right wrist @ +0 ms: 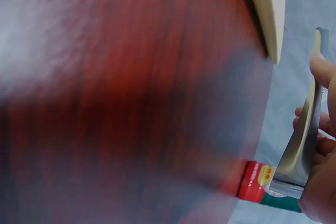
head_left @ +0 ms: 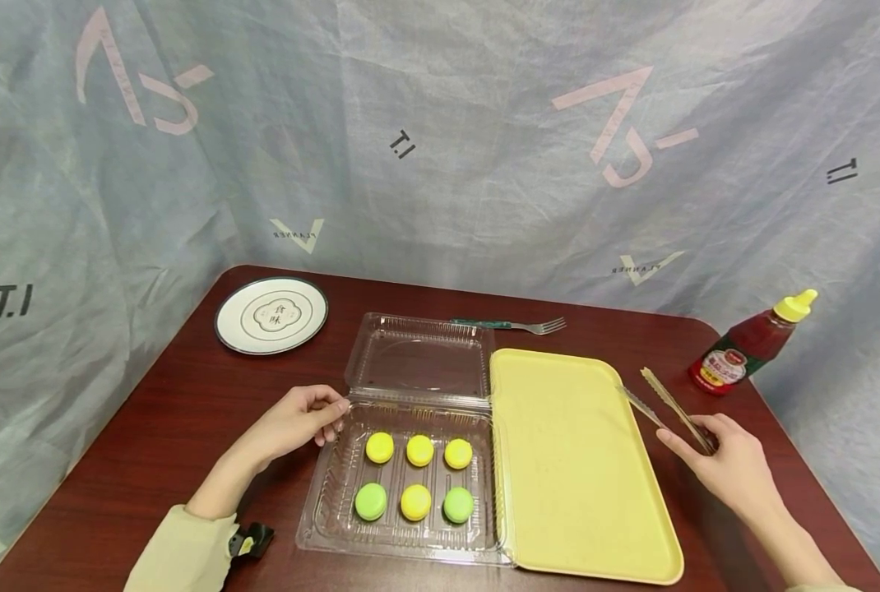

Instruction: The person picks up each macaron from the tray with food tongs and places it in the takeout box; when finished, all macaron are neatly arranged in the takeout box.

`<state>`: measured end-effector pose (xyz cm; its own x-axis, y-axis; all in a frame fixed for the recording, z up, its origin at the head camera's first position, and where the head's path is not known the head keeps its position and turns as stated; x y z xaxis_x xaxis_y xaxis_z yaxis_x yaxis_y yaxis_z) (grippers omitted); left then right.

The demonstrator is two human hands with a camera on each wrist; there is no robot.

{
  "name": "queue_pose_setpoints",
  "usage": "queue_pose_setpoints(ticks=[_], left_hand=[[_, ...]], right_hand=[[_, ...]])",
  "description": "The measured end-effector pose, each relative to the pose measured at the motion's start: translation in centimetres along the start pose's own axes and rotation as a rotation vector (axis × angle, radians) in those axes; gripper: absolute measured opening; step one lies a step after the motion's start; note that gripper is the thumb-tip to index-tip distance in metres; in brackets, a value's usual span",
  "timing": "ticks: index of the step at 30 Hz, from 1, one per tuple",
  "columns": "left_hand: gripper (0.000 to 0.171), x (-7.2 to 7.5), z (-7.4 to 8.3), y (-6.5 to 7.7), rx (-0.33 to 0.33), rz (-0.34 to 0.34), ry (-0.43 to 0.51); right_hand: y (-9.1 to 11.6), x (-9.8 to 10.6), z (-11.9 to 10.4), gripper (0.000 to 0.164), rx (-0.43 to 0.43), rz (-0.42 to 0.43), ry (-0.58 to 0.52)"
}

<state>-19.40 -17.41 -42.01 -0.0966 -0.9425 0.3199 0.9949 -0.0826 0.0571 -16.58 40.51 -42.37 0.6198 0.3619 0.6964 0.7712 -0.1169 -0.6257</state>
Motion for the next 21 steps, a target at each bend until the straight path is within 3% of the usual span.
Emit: queue_pose_setpoints(ticks=[12,21], left_hand=[[0.022,0.0,0.2,0.0,-0.004,-0.002,-0.008],[0.021,0.1,0.1,0.1,-0.013,-0.001,-0.01]], right_hand=[[1.5,0.3,2.1,0.057,-0.041,-0.065,0.087],[2.0,0.5,3.0,0.057,-0.08,-0.107,0.1]])
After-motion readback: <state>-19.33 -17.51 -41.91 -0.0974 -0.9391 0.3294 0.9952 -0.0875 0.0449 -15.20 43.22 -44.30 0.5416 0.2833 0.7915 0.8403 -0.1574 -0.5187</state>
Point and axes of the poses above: each hand's wrist, its own y-axis away from the middle knuckle, its own x-axis out of the back of the hand, z = x × y, the point moved 2 cm from there along -y, towards the middle knuckle, and after that the axes turned 15 degrees about z, right-handed, at the moved point
